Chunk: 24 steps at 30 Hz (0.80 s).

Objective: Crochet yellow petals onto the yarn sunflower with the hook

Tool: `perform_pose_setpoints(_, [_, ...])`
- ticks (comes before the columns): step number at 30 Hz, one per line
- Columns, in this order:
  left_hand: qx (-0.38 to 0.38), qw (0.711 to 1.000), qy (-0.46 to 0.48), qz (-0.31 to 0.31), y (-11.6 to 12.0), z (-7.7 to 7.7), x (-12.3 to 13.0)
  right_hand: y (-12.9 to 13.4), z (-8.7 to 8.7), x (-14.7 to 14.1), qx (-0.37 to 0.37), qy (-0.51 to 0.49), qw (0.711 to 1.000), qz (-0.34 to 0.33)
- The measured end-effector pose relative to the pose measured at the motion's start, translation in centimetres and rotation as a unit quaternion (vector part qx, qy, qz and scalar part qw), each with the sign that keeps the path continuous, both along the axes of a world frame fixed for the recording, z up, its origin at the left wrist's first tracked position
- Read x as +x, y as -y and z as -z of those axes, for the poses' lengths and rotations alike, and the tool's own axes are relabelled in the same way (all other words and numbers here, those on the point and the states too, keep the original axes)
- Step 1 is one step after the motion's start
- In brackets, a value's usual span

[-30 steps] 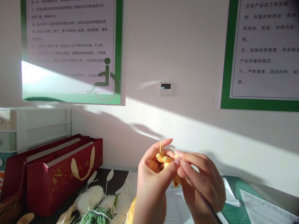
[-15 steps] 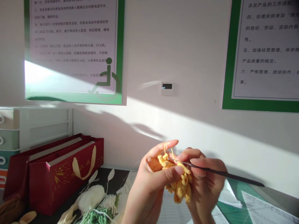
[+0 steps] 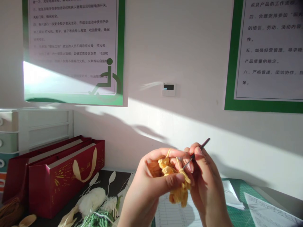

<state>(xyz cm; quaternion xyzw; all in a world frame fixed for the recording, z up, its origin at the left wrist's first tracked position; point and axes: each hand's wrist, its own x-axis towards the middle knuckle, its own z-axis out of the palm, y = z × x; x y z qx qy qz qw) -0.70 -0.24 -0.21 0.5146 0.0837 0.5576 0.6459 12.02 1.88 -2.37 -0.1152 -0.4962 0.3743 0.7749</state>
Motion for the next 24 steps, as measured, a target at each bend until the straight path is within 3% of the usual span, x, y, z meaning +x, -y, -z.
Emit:
perform_pose_setpoints(3, [0.01, 0.996, 0.003, -0.088, 0.0, -0.1, 0.5, -0.5, 0.2, 0.1, -0.005, 0.023, 1.0, -0.018])
perform_pose_setpoints(8, [0.023, 0.99, 0.005, -0.141, -0.3, 0.3, 1.1, -1.0, 1.0, 0.3, 0.062, 0.066, 0.994, 0.06])
perform_pose_setpoints(12, [0.071, 0.99, -0.014, -0.12, -1.1, 0.8, 0.7, -0.6, 1.2, 0.2, 0.066, 0.037, 0.992, 0.105])
perform_pose_setpoints(16, [0.111, 0.992, -0.053, -0.027, -1.5, 0.8, -0.2, -0.4, 0.7, 0.5, 0.072, 0.003, 0.994, 0.087])
perform_pose_setpoints(24, [0.082, 0.994, -0.052, -0.057, -1.7, 0.7, -0.6, -0.6, 0.8, 1.8, 0.122, 0.055, 0.982, 0.133])
